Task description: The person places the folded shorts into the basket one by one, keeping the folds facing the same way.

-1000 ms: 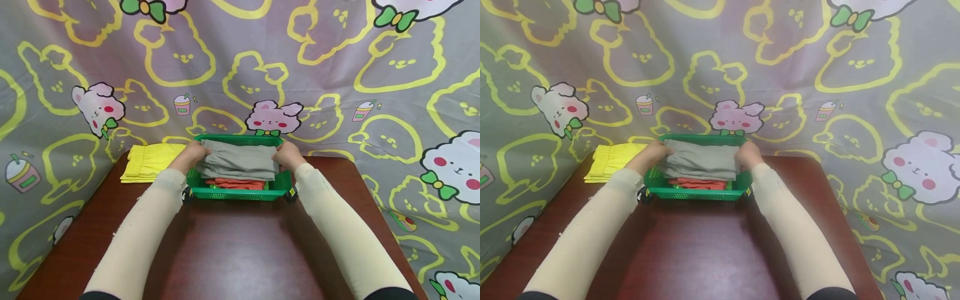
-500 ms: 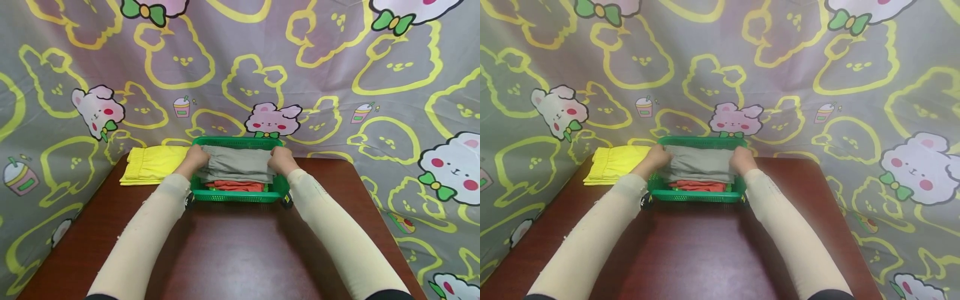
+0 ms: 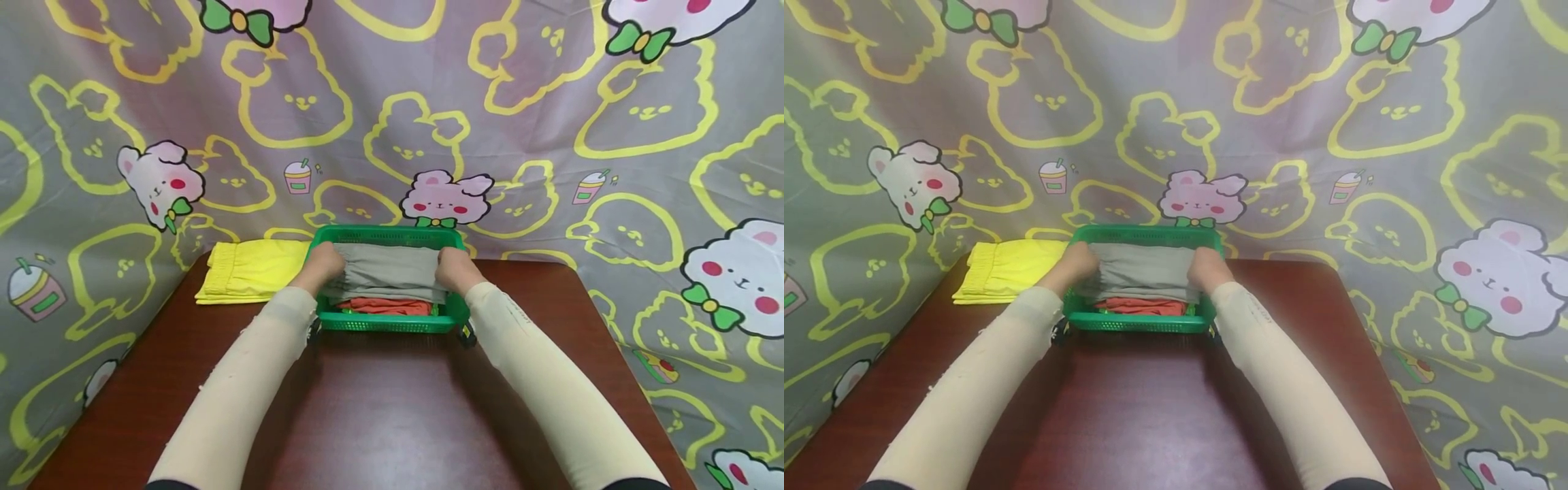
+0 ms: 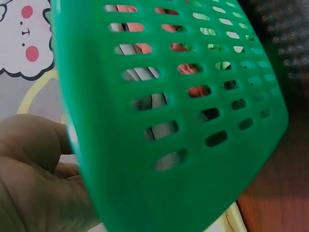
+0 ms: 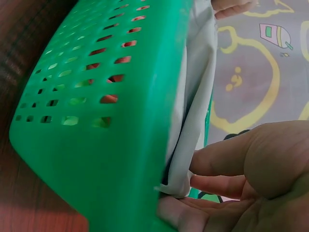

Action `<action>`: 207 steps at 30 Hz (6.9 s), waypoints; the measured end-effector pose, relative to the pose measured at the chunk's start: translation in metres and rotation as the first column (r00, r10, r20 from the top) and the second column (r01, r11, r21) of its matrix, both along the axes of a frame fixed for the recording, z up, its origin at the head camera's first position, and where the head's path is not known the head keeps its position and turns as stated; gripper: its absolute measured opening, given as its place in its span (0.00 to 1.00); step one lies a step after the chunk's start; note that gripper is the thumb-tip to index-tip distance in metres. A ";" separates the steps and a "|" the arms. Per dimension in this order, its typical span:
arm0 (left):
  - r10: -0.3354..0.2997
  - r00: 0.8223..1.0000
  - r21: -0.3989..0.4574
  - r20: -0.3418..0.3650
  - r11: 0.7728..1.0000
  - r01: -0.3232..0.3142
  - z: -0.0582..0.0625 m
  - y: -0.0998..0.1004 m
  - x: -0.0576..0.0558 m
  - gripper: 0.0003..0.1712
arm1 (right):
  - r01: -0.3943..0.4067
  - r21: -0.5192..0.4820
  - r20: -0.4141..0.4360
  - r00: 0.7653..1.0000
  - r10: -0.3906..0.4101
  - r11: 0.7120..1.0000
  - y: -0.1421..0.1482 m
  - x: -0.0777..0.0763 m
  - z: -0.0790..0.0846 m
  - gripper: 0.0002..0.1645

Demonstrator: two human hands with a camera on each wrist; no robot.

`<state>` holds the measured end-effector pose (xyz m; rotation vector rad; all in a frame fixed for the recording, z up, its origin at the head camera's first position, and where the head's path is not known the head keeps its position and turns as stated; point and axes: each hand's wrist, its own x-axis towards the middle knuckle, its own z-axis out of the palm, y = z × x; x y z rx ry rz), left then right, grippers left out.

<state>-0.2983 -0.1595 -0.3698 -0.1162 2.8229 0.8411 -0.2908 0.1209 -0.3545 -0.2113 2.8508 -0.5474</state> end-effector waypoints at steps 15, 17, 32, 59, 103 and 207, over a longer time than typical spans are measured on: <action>-0.020 0.999 -0.135 0.027 0.991 0.024 0.001 0.005 0.000 0.17 | -0.093 0.069 0.018 0.996 0.091 0.993 -0.005 -0.001 -0.007 0.10; 0.036 0.999 -0.098 -0.004 0.995 -0.036 0.001 0.006 0.000 0.15 | -0.101 0.084 0.007 0.995 0.101 0.991 -0.005 0.000 -0.006 0.10; 0.164 0.981 -0.158 -0.107 0.971 -0.180 0.006 0.007 0.009 0.11 | -0.174 0.091 -0.123 0.975 0.184 0.981 -0.005 0.009 -0.007 0.19; 0.039 0.987 -0.161 -0.154 0.985 -0.064 0.016 -0.017 0.033 0.13 | -0.160 -0.044 -0.123 0.980 0.154 0.986 0.002 0.024 -0.001 0.21; -0.214 0.875 -0.172 -0.435 0.973 0.153 -0.011 -0.072 0.129 0.14 | -0.274 -0.066 -0.340 0.910 0.237 0.959 0.009 0.082 -0.007 0.16; -0.111 0.988 -0.368 -0.110 0.928 0.063 -0.085 -0.210 0.043 0.23 | -0.585 0.098 -0.402 0.716 0.570 0.805 -0.146 0.147 -0.084 0.11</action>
